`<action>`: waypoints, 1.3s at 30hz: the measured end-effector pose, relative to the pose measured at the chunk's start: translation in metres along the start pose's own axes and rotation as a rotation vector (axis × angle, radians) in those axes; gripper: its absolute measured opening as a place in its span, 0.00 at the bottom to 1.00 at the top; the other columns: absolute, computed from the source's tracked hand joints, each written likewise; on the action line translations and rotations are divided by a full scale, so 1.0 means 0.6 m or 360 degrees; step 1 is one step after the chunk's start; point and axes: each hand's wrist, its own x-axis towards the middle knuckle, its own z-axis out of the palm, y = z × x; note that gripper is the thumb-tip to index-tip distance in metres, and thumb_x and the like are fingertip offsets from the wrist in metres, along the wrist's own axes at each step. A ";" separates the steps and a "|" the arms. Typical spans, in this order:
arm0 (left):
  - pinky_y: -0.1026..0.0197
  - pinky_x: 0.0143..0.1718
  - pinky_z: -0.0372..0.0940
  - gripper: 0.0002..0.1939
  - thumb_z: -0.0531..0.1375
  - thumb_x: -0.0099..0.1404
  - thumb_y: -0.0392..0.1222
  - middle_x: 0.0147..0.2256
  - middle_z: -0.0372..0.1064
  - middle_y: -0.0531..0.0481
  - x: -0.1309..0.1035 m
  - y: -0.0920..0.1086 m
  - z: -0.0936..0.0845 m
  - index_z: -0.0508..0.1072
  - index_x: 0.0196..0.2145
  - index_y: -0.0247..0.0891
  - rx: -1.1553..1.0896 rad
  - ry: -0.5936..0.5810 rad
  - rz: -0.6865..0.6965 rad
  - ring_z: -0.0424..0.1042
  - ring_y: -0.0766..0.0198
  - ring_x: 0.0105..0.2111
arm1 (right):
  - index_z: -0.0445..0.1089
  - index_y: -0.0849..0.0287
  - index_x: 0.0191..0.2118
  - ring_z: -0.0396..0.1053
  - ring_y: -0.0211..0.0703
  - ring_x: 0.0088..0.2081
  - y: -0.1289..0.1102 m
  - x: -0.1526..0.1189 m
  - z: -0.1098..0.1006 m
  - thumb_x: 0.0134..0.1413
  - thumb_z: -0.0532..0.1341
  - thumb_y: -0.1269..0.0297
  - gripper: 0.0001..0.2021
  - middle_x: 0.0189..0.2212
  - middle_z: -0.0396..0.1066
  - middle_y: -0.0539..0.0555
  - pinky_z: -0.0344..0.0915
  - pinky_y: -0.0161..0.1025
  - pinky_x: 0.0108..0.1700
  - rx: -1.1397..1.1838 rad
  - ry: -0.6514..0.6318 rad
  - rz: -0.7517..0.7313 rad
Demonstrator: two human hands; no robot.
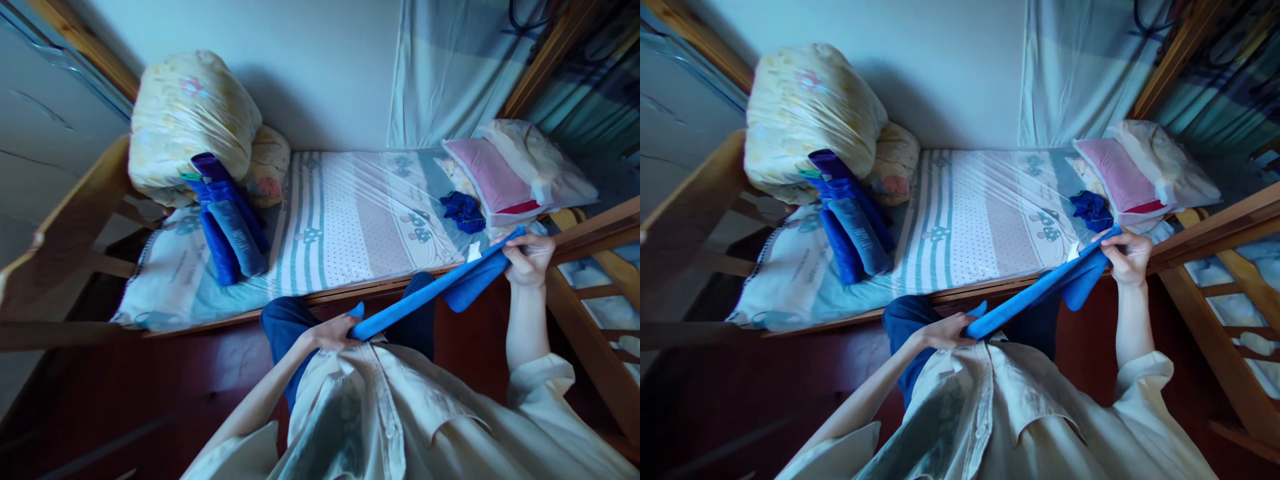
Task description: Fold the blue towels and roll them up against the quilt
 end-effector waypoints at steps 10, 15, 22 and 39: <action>0.61 0.37 0.66 0.16 0.61 0.64 0.56 0.32 0.75 0.46 0.014 -0.065 -0.029 0.73 0.33 0.39 0.0213 0.0046 -0.0195 0.75 0.59 0.33 | 0.72 0.55 0.18 0.72 0.41 0.22 -0.023 0.016 -0.042 0.39 0.78 0.52 0.18 0.19 0.74 0.52 0.71 0.42 0.31 -0.0096 0.0156 -0.0054; 0.58 0.46 0.66 0.13 0.63 0.63 0.50 0.40 0.78 0.40 0.011 -0.135 -0.021 0.76 0.39 0.38 0.0544 0.0140 -0.0347 0.76 0.52 0.42 | 0.76 0.56 0.23 0.72 0.39 0.23 -0.012 0.018 -0.055 0.40 0.79 0.56 0.14 0.21 0.74 0.52 0.72 0.41 0.33 -0.0055 0.0301 -0.0173; 0.60 0.43 0.67 0.11 0.58 0.67 0.49 0.37 0.78 0.44 -0.029 -0.171 -0.070 0.75 0.37 0.39 0.0621 0.0359 -0.0394 0.75 0.56 0.37 | 0.76 0.57 0.23 0.70 0.40 0.23 0.031 0.020 -0.097 0.35 0.79 0.52 0.17 0.21 0.74 0.52 0.69 0.40 0.31 -0.0252 0.0510 -0.0034; 0.61 0.48 0.68 0.19 0.50 0.69 0.50 0.37 0.72 0.49 -0.141 -0.058 -0.343 0.76 0.36 0.37 0.1218 0.1817 -0.0405 0.70 0.63 0.40 | 0.80 0.58 0.34 0.77 0.43 0.34 0.146 0.018 -0.107 0.51 0.71 0.61 0.07 0.33 0.81 0.54 0.74 0.40 0.42 -0.0887 -0.0140 0.0228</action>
